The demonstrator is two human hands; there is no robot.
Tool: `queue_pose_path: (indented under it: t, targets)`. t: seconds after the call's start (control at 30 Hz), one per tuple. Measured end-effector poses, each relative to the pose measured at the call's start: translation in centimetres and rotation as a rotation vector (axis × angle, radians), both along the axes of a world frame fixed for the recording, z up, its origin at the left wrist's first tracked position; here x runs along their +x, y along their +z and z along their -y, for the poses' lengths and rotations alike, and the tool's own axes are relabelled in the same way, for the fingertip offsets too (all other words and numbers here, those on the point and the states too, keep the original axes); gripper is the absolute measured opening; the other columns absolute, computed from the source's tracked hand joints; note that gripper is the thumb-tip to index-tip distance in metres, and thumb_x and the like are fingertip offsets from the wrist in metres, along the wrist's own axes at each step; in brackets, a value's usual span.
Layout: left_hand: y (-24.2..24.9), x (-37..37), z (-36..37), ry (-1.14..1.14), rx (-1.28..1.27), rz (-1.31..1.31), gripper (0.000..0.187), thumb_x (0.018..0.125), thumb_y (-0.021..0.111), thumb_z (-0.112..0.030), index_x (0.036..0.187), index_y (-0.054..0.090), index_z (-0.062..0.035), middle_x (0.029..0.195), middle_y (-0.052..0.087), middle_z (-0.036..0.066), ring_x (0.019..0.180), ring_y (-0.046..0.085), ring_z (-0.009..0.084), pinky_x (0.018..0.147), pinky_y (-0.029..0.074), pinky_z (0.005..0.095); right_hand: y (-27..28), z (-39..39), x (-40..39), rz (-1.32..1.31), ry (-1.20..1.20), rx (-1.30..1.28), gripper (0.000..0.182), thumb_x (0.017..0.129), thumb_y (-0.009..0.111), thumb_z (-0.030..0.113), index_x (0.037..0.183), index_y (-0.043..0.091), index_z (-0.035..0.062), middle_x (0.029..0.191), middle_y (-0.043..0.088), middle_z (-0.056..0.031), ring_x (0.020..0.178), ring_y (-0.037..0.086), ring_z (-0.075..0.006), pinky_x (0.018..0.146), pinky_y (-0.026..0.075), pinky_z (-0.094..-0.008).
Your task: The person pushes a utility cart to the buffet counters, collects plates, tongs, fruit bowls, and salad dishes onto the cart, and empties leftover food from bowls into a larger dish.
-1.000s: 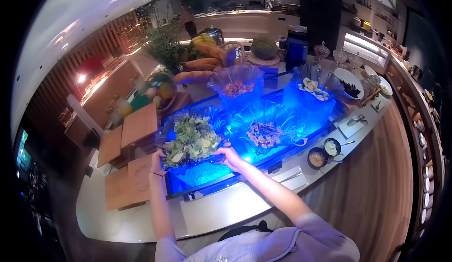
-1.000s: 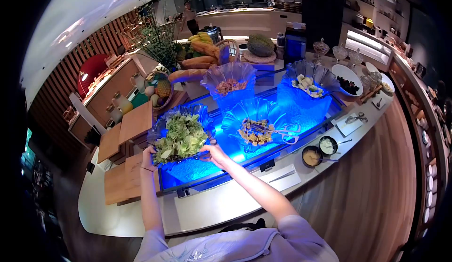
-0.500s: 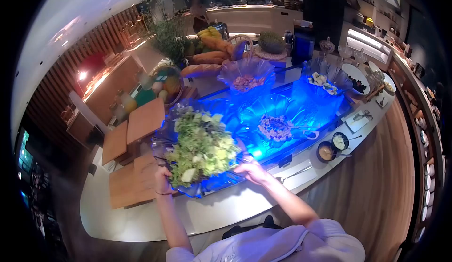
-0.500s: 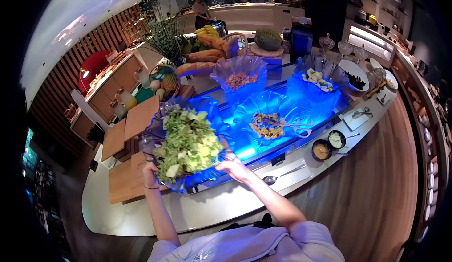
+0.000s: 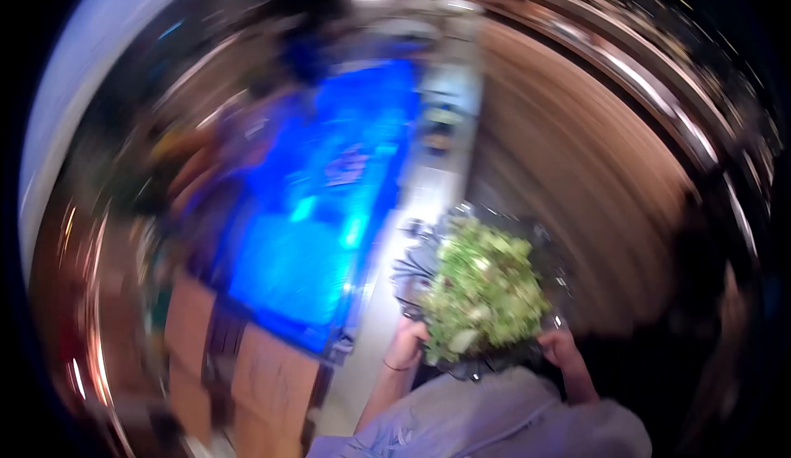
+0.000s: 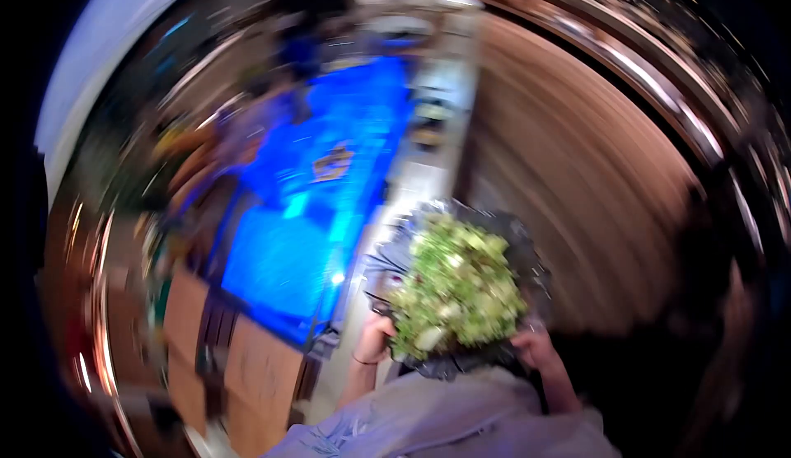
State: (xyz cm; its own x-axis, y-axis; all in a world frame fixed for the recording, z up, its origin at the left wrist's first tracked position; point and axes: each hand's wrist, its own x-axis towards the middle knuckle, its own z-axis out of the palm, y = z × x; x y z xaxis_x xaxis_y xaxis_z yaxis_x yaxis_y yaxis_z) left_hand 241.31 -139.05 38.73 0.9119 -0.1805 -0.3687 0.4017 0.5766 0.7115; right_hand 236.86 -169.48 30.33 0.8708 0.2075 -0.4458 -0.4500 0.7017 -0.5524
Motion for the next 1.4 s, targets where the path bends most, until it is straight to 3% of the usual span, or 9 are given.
queue_pose_path:
  t: [0.33, 0.37, 0.4, 0.47, 0.53, 0.73, 1.03, 1.2, 1.4]
  targets:
    - [3.3, -4.5, 16.9, -0.666, 0.138, 0.104, 0.056, 0.051, 0.041, -0.002, 0.107, 0.050, -0.0013, 0.085, 0.053, 0.004, 0.081, 0.051, 0.0156, 0.075, 0.043, 0.0256, 2.5, 2.2, -21.9, 0.021, -0.769, -0.174, 0.007, 0.069, 0.058, -0.001, 0.075, 0.060, 0.0029, 0.076, 0.057, -0.0026, 0.070, 0.054, -0.0101, 0.061, 0.042, -0.0242]
    - [2.7, -5.9, 18.8, -0.730, 0.191, 0.095, 0.042, 0.052, 0.041, -0.002, 0.093, 0.050, -0.0028, 0.077, 0.050, 0.002, 0.073, 0.048, 0.0147, 0.071, 0.041, 0.0251, 2.6, 2.5, -25.4, 0.320, -0.704, -1.106, 0.009, 0.068, 0.059, -0.002, 0.074, 0.061, 0.0032, 0.072, 0.055, 0.0001, 0.067, 0.051, -0.0081, 0.058, 0.040, -0.0238]
    - [1.1, -3.2, 19.3, -0.797, 0.196, 0.062, 0.028, 0.053, 0.041, -0.002, 0.079, 0.051, -0.0043, 0.068, 0.046, 0.001, 0.065, 0.046, 0.0137, 0.066, 0.040, 0.0245, 0.4, 1.9, -24.4, 0.096, -0.832, -0.418, 0.010, 0.068, 0.059, -0.002, 0.075, 0.062, 0.0040, 0.069, 0.053, 0.0014, 0.062, 0.049, -0.0073, 0.056, 0.038, -0.0233]
    - [2.5, -5.8, 25.4, -0.885, 0.256, -0.006, 0.018, 0.055, 0.042, -0.003, 0.072, 0.048, -0.0065, 0.065, 0.042, -0.001, 0.059, 0.041, 0.0120, 0.061, 0.037, 0.0240, 1.8, 4.2, -27.6, 0.198, -0.889, -0.997, 0.007, 0.066, 0.051, -0.002, 0.068, 0.052, 0.0050, 0.059, 0.044, 0.0012, 0.053, 0.041, -0.0065, 0.050, 0.032, -0.0230]
    - [-1.8, -6.4, 30.6, -1.054, 0.179, 0.027, 0.016, 0.056, 0.042, -0.002, 0.070, 0.046, -0.0078, 0.065, 0.042, -0.001, 0.060, 0.042, 0.0112, 0.062, 0.037, 0.0237, 2.6, 7.5, -29.4, -0.064, -1.156, -0.166, 0.014, 0.065, 0.050, -0.002, 0.056, 0.044, 0.0080, 0.053, 0.036, 0.0027, 0.049, 0.035, -0.0063, 0.048, 0.028, -0.0234]
    - [-4.9, -9.7, 44.3, -1.273, 0.082, -0.033, 0.075, 0.060, 0.036, 0.007, 0.131, 0.029, -0.0183, 0.087, 0.051, 0.002, 0.066, 0.048, 0.0123, 0.058, 0.046, 0.0249, -4.1, 15.2, -32.2, -0.109, -1.436, -0.042, 0.013, 0.068, 0.049, -0.001, 0.078, 0.051, 0.0074, 0.065, 0.051, -0.0027, 0.064, 0.053, -0.0153, 0.063, 0.044, -0.0291]
    - [-9.2, -9.0, 59.5, -1.352, -0.085, 0.102, 0.076, 0.061, 0.037, 0.006, 0.132, 0.025, -0.0163, 0.119, 0.043, 0.007, 0.105, 0.045, 0.0209, 0.084, 0.040, 0.0319, -5.9, 29.8, -29.6, -0.041, -1.609, -0.009, 0.007, 0.073, 0.051, 0.001, 0.079, 0.051, 0.0047, 0.079, 0.057, -0.0108, 0.074, 0.058, -0.0250, 0.068, 0.047, -0.0398]
    - [-7.0, -6.6, 58.3, -1.306, -0.034, 0.209, 0.067, 0.076, 0.045, -0.014, 0.135, 0.014, -0.0172, 0.138, 0.018, 0.009, 0.119, 0.032, 0.0249, 0.094, 0.030, 0.0367, -5.1, 34.8, -28.0, 0.010, -1.616, 0.000, 0.003, 0.073, 0.051, 0.001, 0.074, 0.052, 0.0033, 0.080, 0.057, -0.0120, 0.079, 0.056, -0.0276, 0.076, 0.044, -0.0481]
    - [-7.4, -1.1, 43.0, -1.168, 0.112, 0.337, 0.051, 0.075, 0.047, -0.020, 0.122, 0.033, -0.0080, 0.113, 0.049, 0.011, 0.092, 0.056, 0.0213, 0.075, 0.043, 0.0283, -5.0, 35.3, -26.4, 0.030, -1.534, -0.115, 0.034, 0.076, 0.052, 0.007, 0.109, 0.045, 0.0046, 0.107, 0.052, -0.0132, 0.099, 0.049, -0.0300, 0.082, 0.042, -0.0497]
